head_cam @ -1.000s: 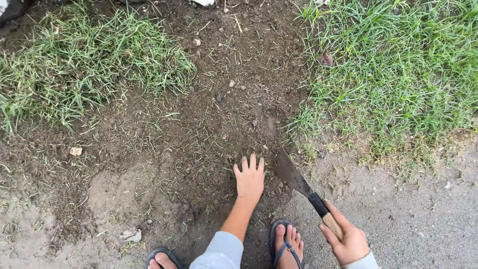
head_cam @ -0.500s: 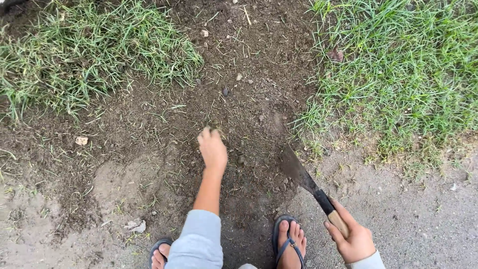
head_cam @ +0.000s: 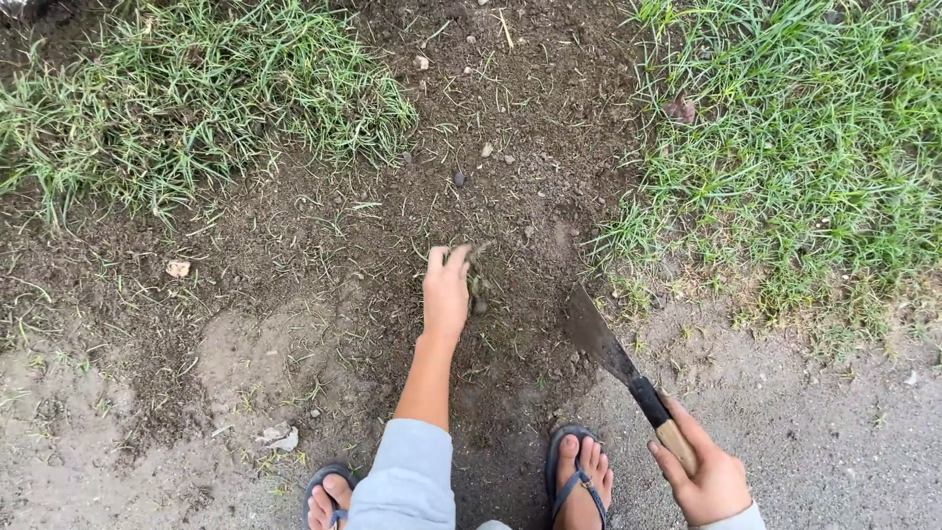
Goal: Using a hand trowel to scrape soil and pulling weeds to create a clean edge between a lawn and a path.
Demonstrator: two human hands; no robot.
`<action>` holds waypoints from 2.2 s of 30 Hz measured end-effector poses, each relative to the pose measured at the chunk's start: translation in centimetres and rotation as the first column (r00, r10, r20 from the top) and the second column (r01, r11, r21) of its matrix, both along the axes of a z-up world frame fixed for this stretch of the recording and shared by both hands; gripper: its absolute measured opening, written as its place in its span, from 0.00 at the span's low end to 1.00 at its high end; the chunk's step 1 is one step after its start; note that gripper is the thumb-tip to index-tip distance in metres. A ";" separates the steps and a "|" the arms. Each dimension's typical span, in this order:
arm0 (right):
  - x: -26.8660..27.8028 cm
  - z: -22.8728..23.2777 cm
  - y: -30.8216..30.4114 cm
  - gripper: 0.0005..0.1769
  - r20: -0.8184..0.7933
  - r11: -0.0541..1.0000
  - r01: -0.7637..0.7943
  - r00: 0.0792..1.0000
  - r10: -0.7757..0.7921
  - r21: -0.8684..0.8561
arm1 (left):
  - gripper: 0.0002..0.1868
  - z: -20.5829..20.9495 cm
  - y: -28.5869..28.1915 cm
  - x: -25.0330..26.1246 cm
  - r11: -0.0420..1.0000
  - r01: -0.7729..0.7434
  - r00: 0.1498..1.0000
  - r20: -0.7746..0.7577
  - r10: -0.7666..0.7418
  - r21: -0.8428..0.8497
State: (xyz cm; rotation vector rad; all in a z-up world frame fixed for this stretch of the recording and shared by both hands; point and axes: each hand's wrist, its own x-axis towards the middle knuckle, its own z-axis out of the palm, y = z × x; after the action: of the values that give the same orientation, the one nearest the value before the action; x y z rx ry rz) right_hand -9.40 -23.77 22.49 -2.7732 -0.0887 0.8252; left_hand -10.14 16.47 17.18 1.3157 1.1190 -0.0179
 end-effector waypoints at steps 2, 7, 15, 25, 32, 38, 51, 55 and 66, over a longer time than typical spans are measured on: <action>-0.1 0.0 0.0 0.42 0.026 1.000 -0.019 0.999 0.019 0.005 | 0.15 -8.7 1.9 1.3 0.675 0.151 0.971 0.018 -0.238 0.722; 0.2 -0.1 -0.3 0.42 0.007 1.000 -0.016 1.000 0.016 0.006 | 0.13 -11.2 4.9 1.3 0.556 0.229 0.973 -0.191 -0.128 0.799; 0.6 0.8 0.7 0.42 -0.057 0.997 0.022 0.998 -0.027 -0.080 | 0.26 -10.8 -8.3 -0.3 0.323 0.482 0.841 -0.325 -0.433 0.814; 0.4 -0.2 -0.4 0.42 -0.006 0.998 -0.016 1.000 0.016 -0.053 | 0.17 -10.4 1.5 4.3 0.475 0.311 0.890 -0.077 -0.450 0.823; 0.6 0.1 -0.1 0.42 -0.023 0.994 -0.033 0.999 0.030 -0.106 | 0.10 -12.0 -4.7 0.4 0.108 0.555 0.695 -0.388 -0.606 0.825; 1.1 0.8 0.8 0.43 -0.084 0.982 -0.062 0.995 0.048 -0.177 | 0.22 -12.4 -4.3 -3.4 0.381 0.051 0.975 0.036 -0.218 0.923; 0.7 1.0 1.2 0.43 -0.068 0.976 -0.085 0.995 0.073 -0.201 | 0.20 -7.6 0.8 -2.0 0.836 0.033 0.999 0.007 -0.044 0.547; 0.7 1.7 1.8 0.43 -0.090 0.982 -0.038 0.996 0.022 -0.186 | 0.13 -10.4 5.5 -0.4 0.640 0.067 0.997 -0.083 -0.004 0.766; 0.8 1.4 1.4 0.42 -0.080 0.988 -0.039 0.996 0.027 -0.151 | 0.23 -10.8 -6.9 -3.1 0.040 0.678 0.522 -0.442 -0.729 0.734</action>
State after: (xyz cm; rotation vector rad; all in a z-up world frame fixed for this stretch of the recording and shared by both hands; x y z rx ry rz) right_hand -8.62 -22.35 23.86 -2.8838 -0.0603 0.9858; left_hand -13.26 9.57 6.34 2.7433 0.1659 -0.1834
